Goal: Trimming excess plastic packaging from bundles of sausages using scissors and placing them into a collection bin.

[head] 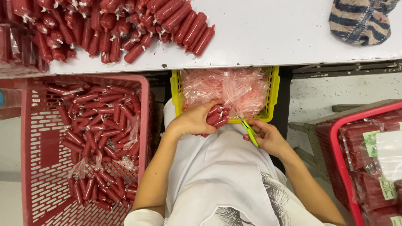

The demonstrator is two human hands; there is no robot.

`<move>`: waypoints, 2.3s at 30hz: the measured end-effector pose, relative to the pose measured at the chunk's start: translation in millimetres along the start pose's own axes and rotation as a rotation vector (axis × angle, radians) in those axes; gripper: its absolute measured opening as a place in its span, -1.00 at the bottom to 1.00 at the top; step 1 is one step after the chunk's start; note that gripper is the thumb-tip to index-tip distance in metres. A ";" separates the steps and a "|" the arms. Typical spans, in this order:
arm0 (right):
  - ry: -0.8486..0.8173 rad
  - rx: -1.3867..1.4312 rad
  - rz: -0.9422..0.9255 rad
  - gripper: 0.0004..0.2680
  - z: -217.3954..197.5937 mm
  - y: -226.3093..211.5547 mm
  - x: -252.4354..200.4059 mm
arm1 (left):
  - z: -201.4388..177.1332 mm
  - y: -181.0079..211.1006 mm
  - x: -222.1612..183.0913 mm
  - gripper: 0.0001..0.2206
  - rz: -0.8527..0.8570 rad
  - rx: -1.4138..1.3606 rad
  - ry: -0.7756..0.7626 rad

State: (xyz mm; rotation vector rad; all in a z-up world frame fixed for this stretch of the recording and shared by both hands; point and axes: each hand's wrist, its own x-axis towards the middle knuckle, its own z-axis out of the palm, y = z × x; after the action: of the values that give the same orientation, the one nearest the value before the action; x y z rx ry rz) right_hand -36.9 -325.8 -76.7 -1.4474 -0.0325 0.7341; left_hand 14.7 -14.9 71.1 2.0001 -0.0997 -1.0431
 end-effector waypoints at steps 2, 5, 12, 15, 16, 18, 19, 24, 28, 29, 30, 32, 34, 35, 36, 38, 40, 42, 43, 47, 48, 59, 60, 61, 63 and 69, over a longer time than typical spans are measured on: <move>-0.002 0.012 0.014 -0.61 0.1 -4.3 -4.4 | 1.5 -5.8 2.8 -0.17 -0.006 -0.007 0.001; -0.012 0.020 0.035 -0.60 5.1 -18.7 -9.8 | 0.8 -4.1 1.1 -0.18 -0.008 -0.018 -0.002; -0.060 -0.050 0.002 -0.57 -6.4 11.2 -2.9 | -1.6 -6.3 0.9 -0.19 -0.003 0.017 -0.011; -0.046 -0.072 0.005 -0.57 2.4 -10.0 -4.5 | -2.2 -4.7 0.8 -0.19 0.009 0.015 -0.013; -0.046 -0.072 0.005 -0.57 1.5 -11.2 -5.1 | -2.0 -7.3 1.3 -0.19 0.009 0.015 -0.013; -0.043 -0.078 -0.001 -0.62 -0.1 -13.7 -5.1 | -2.1 -12.8 2.5 -0.17 0.030 0.026 -0.004; -0.044 -0.077 -0.001 -0.62 -1.1 -11.9 -5.8 | -3.0 -10.2 0.7 -0.17 0.029 0.026 -0.004; -0.056 -0.066 -0.014 -0.57 -3.4 -5.4 -2.8 | -4.3 3.1 -11.8 -0.07 0.164 -0.099 -0.041; -0.056 -0.009 -0.027 -0.54 -1.4 9.6 2.0 | 6.9 -17.7 10.2 -0.12 0.215 -0.075 -0.073; -0.057 -0.008 -0.036 -0.56 0.5 6.3 3.4 | 7.6 -17.7 11.3 -0.13 0.221 -0.054 -0.078; -0.059 -0.008 -0.046 -0.58 2.4 3.0 4.9 | 8.2 -17.7 12.3 -0.14 0.227 -0.032 -0.082; -0.067 0.033 -0.029 -0.58 1.7 -0.5 2.0 | 5.4 -19.1 13.2 -0.16 0.256 -0.051 -0.072; -0.080 0.074 -0.010 -0.58 -0.4 -0.9 -0.4 | 5.5 -25.8 12.3 -0.18 0.283 -0.072 -0.058; -0.078 0.103 -0.007 -0.58 -2.8 -0.2 -1.0 | 6.4 -31.0 11.8 -0.19 0.301 -0.112 -0.057; -0.076 0.131 -0.004 -0.57 -4.9 0.1 -1.7 | 7.0 -36.1 10.9 -0.20 0.320 -0.152 -0.056; -0.063 0.122 -0.013 -0.56 -6.7 13.1 -10.0 | 10.6 -55.0 21.8 -0.19 0.370 -0.264 0.005; -0.061 0.096 -0.061 -0.55 -9.9 20.1 -0.7 | 16.1 -58.2 32.3 -0.18 0.448 -0.351 0.090; 0.072 -0.026 -0.080 -0.51 -6.9 29.1 8.8 | 37.9 -52.7 34.9 -0.41 0.419 -1.383 0.401; 0.045 -0.046 -0.099 -0.51 -3.7 17.2 8.6 | 36.6 -46.9 45.9 -0.41 0.449 -1.385 0.428; 0.119 -0.443 -0.207 -0.60 16.3 -26.3 14.7 | 22.5 -14.1 62.8 -0.55 0.530 -1.990 0.505; 0.189 -0.597 -0.268 -0.60 22.4 -35.4 15.2 | 19.9 -3.1 61.1 -0.55 0.475 -2.113 0.453; 0.214 -0.462 -0.423 -0.59 52.2 -44.7 24.6 | 32.1 37.5 66.2 -0.64 0.450 -2.166 0.764; 0.199 -0.260 -0.354 -0.59 53.8 -41.5 26.5 | 34.1 37.3 67.2 -0.62 0.458 -2.146 0.748; 0.198 -0.260 -0.350 -0.59 59.3 -52.3 23.7 | 34.9 36.4 67.8 -0.62 0.454 -2.148 0.750; -0.024 0.304 -0.192 -0.69 69.7 -73.7 18.0 | 37.0 34.8 69.7 -0.56 0.464 -2.106 0.725; -0.140 0.580 -0.131 -0.67 34.6 -17.4 23.6 | 30.8 38.5 74.2 -0.50 0.420 -2.079 0.829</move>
State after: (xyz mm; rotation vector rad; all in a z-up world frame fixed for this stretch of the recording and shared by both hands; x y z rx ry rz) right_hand -26.2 -283.3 -65.0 -0.8327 -0.0197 0.6659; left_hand 52.4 -90.5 42.9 0.2300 0.6904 0.2630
